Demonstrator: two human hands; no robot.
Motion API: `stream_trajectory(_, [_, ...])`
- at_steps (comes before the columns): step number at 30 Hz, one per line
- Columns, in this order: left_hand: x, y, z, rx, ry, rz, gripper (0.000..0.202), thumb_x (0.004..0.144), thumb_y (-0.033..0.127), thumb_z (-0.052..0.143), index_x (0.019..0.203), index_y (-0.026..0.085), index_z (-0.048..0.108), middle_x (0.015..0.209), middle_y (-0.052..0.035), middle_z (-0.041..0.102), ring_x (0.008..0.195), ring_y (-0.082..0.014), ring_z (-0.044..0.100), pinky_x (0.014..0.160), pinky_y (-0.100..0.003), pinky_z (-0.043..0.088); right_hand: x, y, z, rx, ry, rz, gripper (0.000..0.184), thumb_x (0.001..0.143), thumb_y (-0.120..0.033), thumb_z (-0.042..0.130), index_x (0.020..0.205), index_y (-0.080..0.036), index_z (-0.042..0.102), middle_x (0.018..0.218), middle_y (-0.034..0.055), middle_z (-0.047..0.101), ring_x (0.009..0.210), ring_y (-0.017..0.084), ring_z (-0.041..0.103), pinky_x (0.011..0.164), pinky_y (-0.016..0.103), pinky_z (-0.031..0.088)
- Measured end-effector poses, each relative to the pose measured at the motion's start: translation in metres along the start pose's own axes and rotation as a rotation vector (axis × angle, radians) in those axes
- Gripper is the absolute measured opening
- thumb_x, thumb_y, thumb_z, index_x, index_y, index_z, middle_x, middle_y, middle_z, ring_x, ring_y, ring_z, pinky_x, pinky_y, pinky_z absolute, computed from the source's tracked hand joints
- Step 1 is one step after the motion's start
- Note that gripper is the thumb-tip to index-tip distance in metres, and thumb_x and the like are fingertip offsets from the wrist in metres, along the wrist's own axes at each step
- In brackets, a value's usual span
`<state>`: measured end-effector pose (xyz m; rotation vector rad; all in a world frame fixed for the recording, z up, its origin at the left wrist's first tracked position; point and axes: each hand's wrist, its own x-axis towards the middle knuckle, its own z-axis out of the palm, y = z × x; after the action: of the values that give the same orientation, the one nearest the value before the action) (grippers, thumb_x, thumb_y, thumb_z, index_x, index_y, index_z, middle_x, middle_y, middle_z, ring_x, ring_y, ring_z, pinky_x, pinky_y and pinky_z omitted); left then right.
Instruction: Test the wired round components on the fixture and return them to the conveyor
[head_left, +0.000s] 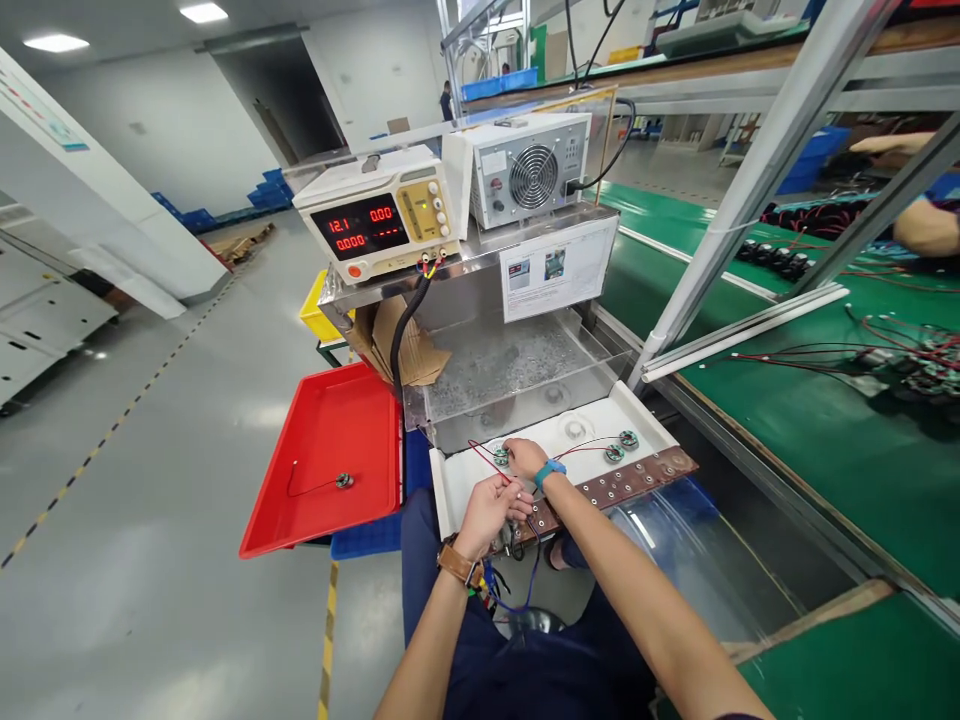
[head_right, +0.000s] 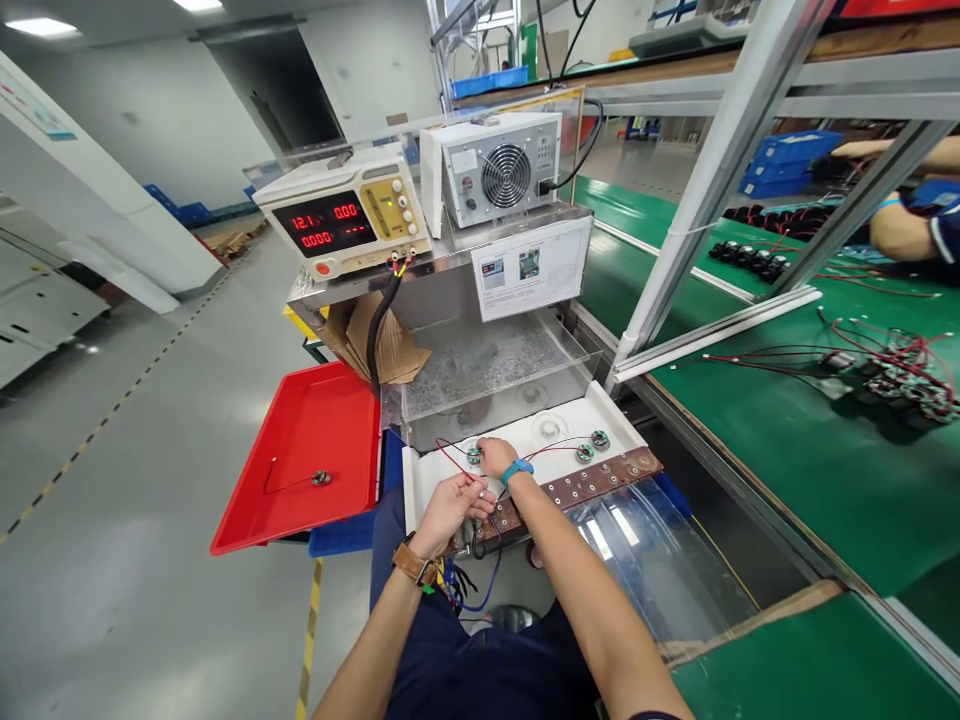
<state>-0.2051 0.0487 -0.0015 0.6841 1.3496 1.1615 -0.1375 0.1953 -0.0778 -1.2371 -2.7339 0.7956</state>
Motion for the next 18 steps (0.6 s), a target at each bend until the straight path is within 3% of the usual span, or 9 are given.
stream_trajectory(4, [-0.002, -0.001, -0.005, 0.041, -0.019, -0.008, 0.051, 0.070, 0.061, 0.070, 0.086, 0.014, 0.059, 0.075, -0.0100, 0.074, 0.061, -0.0152, 0.068, 0.059, -0.026, 0.054, 0.000, -0.001, 0.000, -0.020, -0.004, -0.017, 0.037, 0.086, -0.013, 0.045, 0.117, -0.016, 0.066, 0.112, 0.0115, 0.071, 0.103, 0.021, 0.063, 0.087, 0.026, 0.040])
stream_trajectory(8, [0.002, -0.005, -0.008, 0.284, 0.056, 0.092, 0.048, 0.077, 0.063, 0.058, 0.084, 0.015, 0.063, 0.081, -0.0099, 0.073, 0.069, -0.0176, 0.067, 0.060, -0.027, 0.051, 0.001, -0.001, 0.000, -0.015, 0.001, -0.012, 0.036, 0.086, -0.013, 0.047, 0.115, -0.017, 0.066, 0.112, 0.0110, 0.071, 0.103, 0.021, 0.064, 0.086, 0.026, 0.040])
stream_trajectory(13, [0.012, -0.015, -0.011, 0.502, 0.149, 0.191, 0.036, 0.076, 0.052, 0.061, 0.069, 0.017, 0.067, 0.069, -0.0035, 0.068, 0.070, -0.0177, 0.059, 0.067, -0.027, 0.044, 0.002, 0.000, 0.001, -0.012, 0.000, 0.003, 0.034, 0.085, -0.015, 0.049, 0.114, -0.018, 0.067, 0.109, 0.0111, 0.071, 0.101, 0.022, 0.064, 0.084, 0.027, 0.041])
stream_trajectory(18, [0.019, -0.028, -0.010, 0.637, 0.172, 0.211, 0.031, 0.077, 0.044, 0.058, 0.065, 0.017, 0.068, 0.065, -0.0025, 0.069, 0.068, -0.0191, 0.059, 0.069, -0.029, 0.041, 0.003, 0.000, 0.003, -0.014, 0.002, 0.011, 0.034, 0.086, -0.015, 0.048, 0.114, -0.018, 0.067, 0.109, 0.0106, 0.071, 0.101, 0.021, 0.064, 0.084, 0.026, 0.040])
